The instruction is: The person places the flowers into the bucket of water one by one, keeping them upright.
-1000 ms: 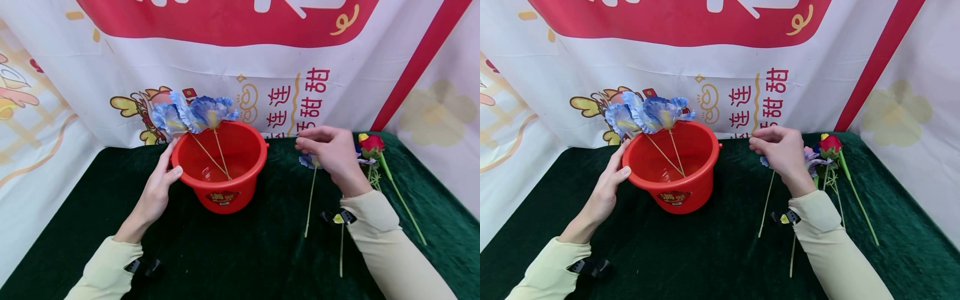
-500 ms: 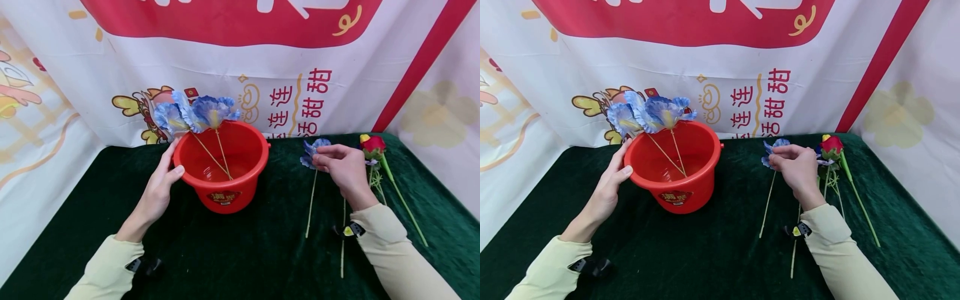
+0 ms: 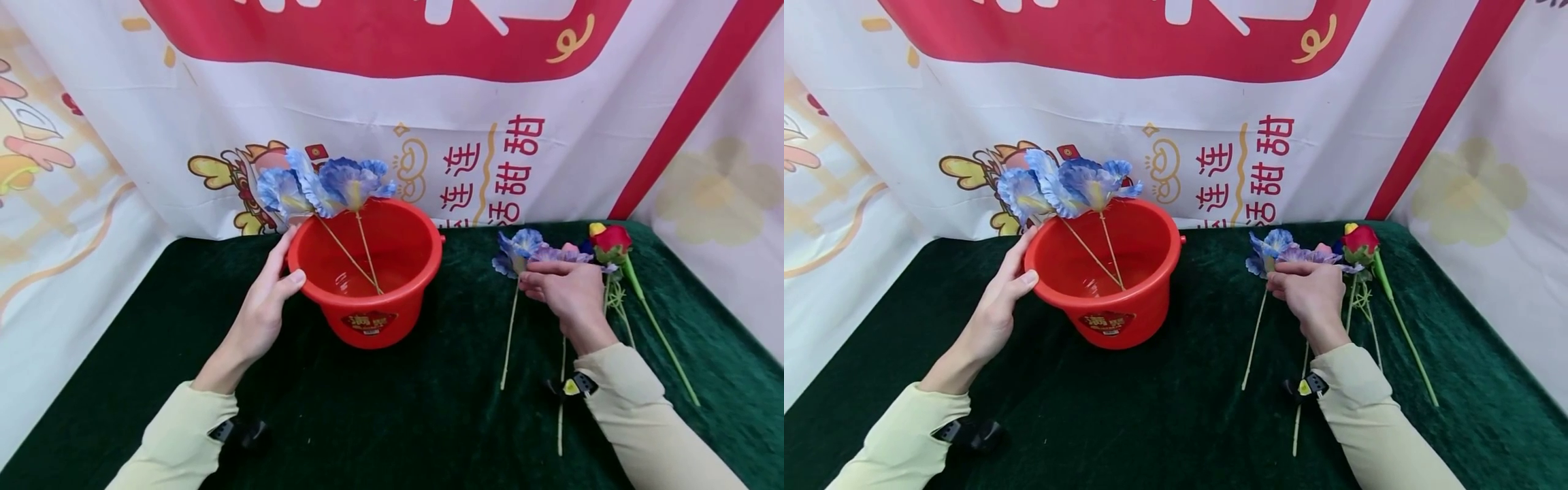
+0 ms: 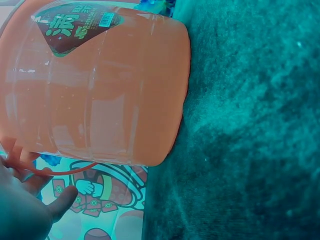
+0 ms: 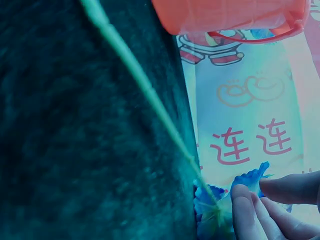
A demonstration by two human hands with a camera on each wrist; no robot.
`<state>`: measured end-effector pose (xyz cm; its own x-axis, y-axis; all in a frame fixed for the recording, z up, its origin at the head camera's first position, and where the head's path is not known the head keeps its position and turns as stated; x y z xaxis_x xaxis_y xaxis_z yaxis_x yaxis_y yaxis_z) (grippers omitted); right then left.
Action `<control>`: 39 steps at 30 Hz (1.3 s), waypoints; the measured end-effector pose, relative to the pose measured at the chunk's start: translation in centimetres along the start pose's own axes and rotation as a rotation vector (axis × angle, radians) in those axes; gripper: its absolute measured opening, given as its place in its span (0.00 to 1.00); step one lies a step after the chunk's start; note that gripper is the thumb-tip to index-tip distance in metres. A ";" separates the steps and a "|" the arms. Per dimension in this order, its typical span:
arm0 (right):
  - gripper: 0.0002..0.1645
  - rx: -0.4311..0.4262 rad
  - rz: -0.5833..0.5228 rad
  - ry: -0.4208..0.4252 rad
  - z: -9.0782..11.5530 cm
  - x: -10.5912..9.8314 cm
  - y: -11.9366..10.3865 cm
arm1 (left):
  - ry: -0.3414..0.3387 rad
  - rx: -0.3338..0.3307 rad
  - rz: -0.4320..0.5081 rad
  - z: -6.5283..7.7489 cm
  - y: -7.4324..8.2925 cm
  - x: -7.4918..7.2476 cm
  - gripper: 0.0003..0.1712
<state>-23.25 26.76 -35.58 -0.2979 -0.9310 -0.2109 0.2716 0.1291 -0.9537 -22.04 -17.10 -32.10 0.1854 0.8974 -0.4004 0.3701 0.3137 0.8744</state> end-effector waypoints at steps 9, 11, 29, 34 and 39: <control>0.25 0.043 0.049 -0.079 -0.4 -0.1 1.0 | 0.001 -0.002 -0.010 -0.1 -0.2 0.1 0.38; 0.26 0.055 0.050 -0.089 -0.6 -0.1 1.3 | 0.000 -0.001 -0.011 -0.2 -0.2 0.1 0.38; 0.31 0.145 -0.146 -0.182 -1.0 1.3 2.2 | 0.005 0.007 0.001 -0.1 -0.1 0.1 0.39; 0.32 0.120 -0.216 -0.211 -0.6 1.6 1.8 | 0.002 -0.004 -0.006 -0.2 -0.2 0.1 0.39; 0.35 0.110 -0.289 -0.246 -0.1 2.0 1.3 | 0.001 -0.004 -0.005 -0.2 -0.2 0.1 0.38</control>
<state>-23.60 25.07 -37.29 -0.1519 -0.9793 0.1336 0.3087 -0.1754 -0.9348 -22.27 -17.06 -32.26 0.1829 0.8961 -0.4044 0.3677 0.3191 0.8735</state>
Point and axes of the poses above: each hand's wrist, its own z-axis away from the middle knuckle, its own x-axis out of the palm, y = z × x, the point moved 5 cm from there along -z, towards the middle knuckle, and after that the axes turned 7 degrees about -z, right-handed, at the moved point
